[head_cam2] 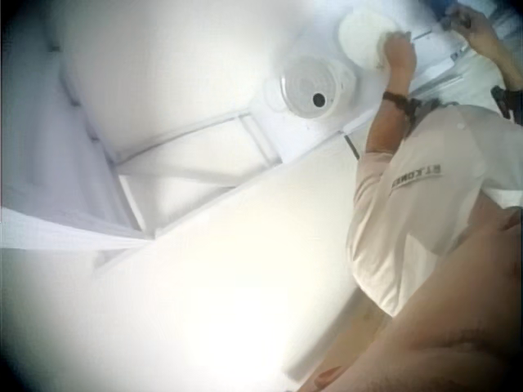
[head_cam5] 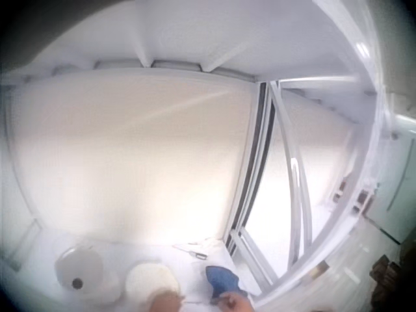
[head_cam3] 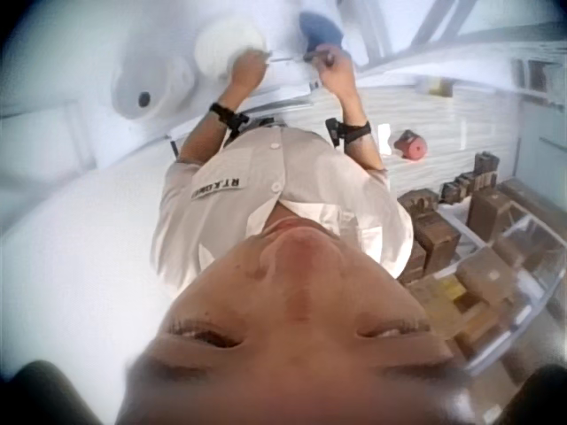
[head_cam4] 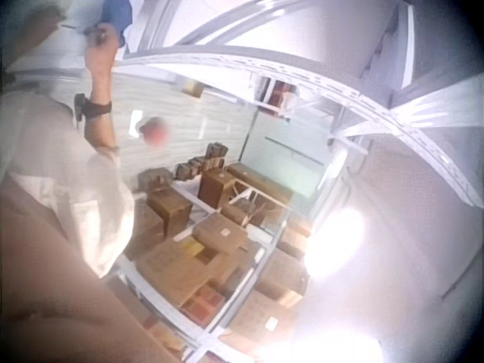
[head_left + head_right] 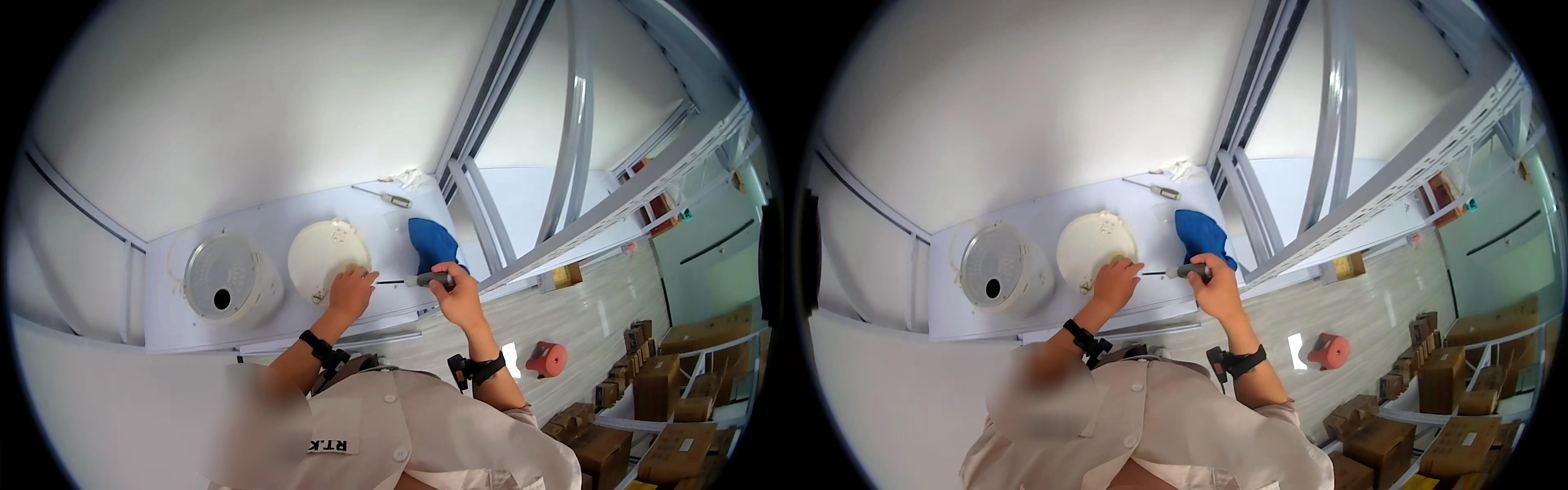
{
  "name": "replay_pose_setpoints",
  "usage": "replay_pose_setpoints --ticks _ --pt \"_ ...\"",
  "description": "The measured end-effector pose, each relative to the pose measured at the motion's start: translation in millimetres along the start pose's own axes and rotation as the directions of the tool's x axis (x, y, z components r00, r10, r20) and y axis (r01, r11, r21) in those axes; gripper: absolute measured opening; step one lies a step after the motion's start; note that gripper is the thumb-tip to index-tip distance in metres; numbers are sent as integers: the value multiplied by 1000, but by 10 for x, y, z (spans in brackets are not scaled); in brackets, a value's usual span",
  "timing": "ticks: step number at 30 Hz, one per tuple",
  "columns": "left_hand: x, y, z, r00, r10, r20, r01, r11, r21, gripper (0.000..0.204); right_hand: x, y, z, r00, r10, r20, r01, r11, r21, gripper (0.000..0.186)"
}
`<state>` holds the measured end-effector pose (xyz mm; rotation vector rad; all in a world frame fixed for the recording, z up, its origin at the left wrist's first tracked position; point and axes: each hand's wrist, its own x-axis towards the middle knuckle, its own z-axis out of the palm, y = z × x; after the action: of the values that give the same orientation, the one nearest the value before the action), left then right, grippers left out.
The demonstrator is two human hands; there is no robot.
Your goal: The person disassembles a white plastic appliance component on a workbench using a screwdriver. They remove screws, separate parts, and manipulate internal pieces, then reassemble the component.
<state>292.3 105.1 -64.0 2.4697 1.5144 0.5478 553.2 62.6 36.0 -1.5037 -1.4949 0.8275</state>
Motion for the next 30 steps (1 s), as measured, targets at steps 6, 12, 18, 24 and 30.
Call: replay_pose_setpoints --ticks 6,12,18,24,30 --pt "135 -76 261 999 45 4 -45 999 -22 15 -34 66 -41 1000 6 -16 -5 1000 25 28" --pt "163 -21 332 996 78 36 -80 995 63 10 -51 127 -70 999 30 -15 -30 999 -12 28" --pt "165 5 405 996 85 16 -86 988 131 12 -17 241 -51 1000 13 -20 -13 1000 -9 27" --pt "187 -6 462 997 72 -14 -68 984 167 11 -10 282 -25 1000 5 -16 -5 1000 -15 27" --pt "205 -45 530 998 63 -13 -60 984 167 11 -14 272 -59 997 30 -75 -29 999 13 27"
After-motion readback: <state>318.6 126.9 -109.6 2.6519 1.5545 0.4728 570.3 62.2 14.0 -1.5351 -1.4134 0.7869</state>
